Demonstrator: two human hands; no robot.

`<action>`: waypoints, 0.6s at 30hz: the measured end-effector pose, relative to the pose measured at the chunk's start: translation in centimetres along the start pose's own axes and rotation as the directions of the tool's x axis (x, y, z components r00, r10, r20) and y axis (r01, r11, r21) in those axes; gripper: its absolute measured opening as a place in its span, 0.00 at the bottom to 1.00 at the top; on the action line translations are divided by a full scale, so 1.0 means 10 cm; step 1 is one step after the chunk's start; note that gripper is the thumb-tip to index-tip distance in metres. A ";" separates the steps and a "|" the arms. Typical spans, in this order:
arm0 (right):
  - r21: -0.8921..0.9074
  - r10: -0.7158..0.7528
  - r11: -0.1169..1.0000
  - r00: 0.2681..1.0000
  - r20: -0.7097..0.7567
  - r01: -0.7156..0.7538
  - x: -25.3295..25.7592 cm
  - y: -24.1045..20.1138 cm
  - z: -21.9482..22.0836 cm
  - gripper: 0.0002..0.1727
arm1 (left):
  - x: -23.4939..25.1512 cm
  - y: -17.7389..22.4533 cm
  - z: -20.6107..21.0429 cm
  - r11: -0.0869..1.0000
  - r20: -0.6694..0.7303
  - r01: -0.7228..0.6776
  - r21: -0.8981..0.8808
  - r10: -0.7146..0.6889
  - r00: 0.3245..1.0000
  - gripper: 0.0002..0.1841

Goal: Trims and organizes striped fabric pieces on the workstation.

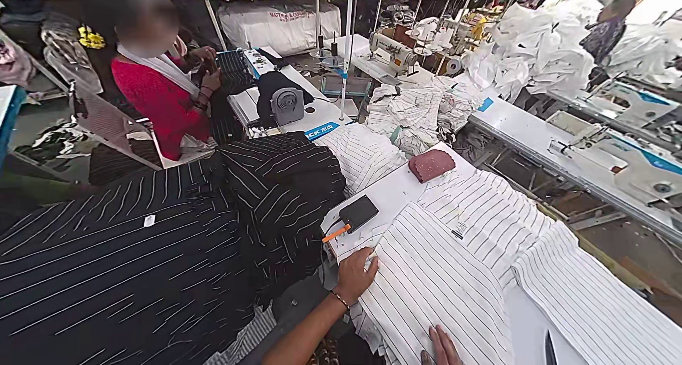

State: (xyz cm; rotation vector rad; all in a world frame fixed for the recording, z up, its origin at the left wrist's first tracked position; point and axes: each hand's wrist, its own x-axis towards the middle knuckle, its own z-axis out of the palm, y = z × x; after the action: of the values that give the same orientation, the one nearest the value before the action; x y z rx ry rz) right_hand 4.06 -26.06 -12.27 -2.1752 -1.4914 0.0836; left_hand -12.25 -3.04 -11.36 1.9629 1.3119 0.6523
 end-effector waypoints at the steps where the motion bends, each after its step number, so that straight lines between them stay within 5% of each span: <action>1: 0.015 0.005 1.000 1.000 -0.005 -0.005 0.03 -0.02 0.00 0.27 | 0.00 0.01 -0.01 1.000 0.017 0.013 0.009 -0.013 1.000 0.22; 4: 0.153 0.013 0.988 1.000 -0.020 -0.009 0.14 -0.26 -0.05 0.26 | 0.05 0.12 -0.16 0.991 0.170 0.126 -0.050 -0.116 0.978 0.23; 6: 0.258 0.026 0.966 1.000 -0.015 -0.021 0.23 -0.54 -0.12 0.33 | 0.08 0.38 -0.23 0.957 0.175 0.147 -0.250 -0.104 0.979 0.20; 9: 0.233 0.049 0.972 0.999 -0.021 -0.043 0.28 -0.83 -0.17 0.45 | 0.03 1.14 -0.40 0.694 0.272 0.297 -0.656 -0.150 0.951 0.15; 12: 0.221 0.189 0.964 0.966 -0.177 -0.148 0.34 -0.70 -0.48 0.22 | -0.04 1.78 -0.65 0.372 0.446 0.453 -0.811 -0.110 0.888 0.17; 18: 0.198 0.330 0.939 0.898 -0.293 -0.281 0.36 -0.10 -1.56 0.15 | 0.16 2.21 -0.72 0.262 0.457 0.417 -0.870 0.115 0.882 0.17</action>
State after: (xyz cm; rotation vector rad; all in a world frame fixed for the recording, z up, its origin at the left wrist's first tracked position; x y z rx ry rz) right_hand 9.62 -28.27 2.61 -2.1577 -0.9247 -0.0501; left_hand -3.83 -5.44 10.26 0.7961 0.4918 0.6163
